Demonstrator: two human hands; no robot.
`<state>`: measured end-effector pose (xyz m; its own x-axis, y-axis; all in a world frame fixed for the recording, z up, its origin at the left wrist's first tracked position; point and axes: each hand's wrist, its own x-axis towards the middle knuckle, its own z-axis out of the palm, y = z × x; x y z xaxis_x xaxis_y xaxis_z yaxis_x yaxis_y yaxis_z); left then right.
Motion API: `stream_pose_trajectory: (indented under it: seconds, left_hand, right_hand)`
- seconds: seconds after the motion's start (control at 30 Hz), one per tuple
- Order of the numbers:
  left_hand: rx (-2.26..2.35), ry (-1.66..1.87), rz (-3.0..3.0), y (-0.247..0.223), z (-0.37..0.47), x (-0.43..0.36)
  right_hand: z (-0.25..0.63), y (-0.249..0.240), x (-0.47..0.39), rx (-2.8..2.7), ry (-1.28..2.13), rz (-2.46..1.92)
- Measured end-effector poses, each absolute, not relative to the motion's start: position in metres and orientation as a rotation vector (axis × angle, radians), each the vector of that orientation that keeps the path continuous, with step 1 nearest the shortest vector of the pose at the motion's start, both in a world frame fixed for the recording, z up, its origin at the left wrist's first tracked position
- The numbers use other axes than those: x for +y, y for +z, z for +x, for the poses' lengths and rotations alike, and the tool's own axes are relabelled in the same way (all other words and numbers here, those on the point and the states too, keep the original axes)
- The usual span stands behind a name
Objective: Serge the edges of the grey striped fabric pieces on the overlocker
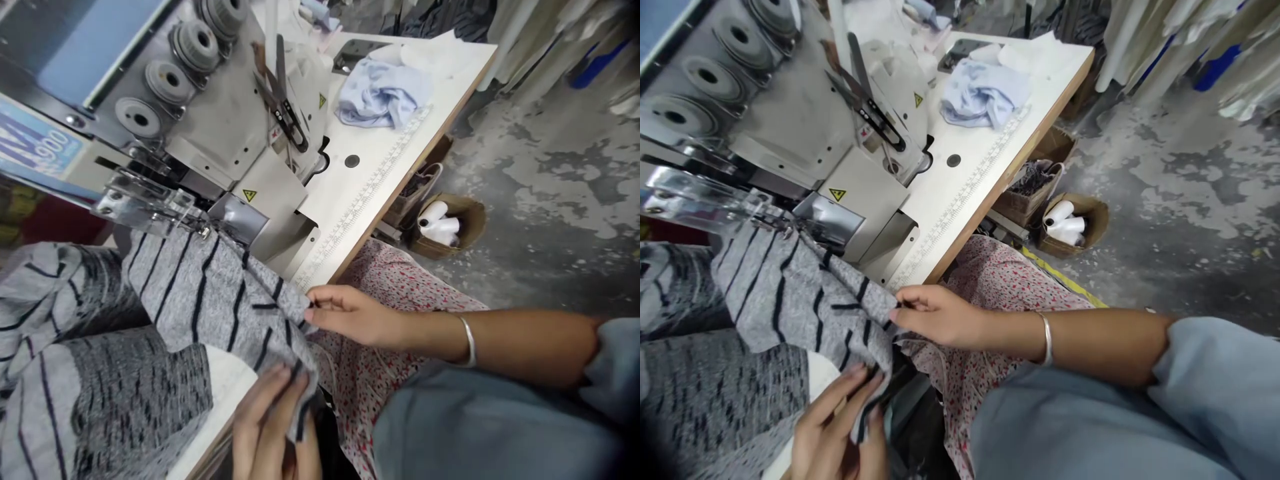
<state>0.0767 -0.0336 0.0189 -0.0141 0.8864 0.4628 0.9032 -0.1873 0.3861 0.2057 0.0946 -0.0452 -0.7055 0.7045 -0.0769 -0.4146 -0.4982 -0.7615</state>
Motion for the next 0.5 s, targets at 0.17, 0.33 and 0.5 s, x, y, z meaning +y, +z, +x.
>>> stream_pose_trajectory:
  seconds: [0.17,0.33,0.5]
  left_hand:
    - [-1.934,-0.900,-2.178,0.002,0.079,-0.024]
    - [-1.807,-0.707,-2.305,-0.003,0.079,-0.017]
    - [-1.840,-0.800,-2.286,0.026,0.079,-0.025]
  right_hand:
    - [0.204,-0.052,0.090,-1.011,2.151,-0.354]
    - [0.214,-0.048,0.075,-1.088,2.135,-0.476]
    - [0.230,-0.028,0.065,-1.063,2.224,-0.465]
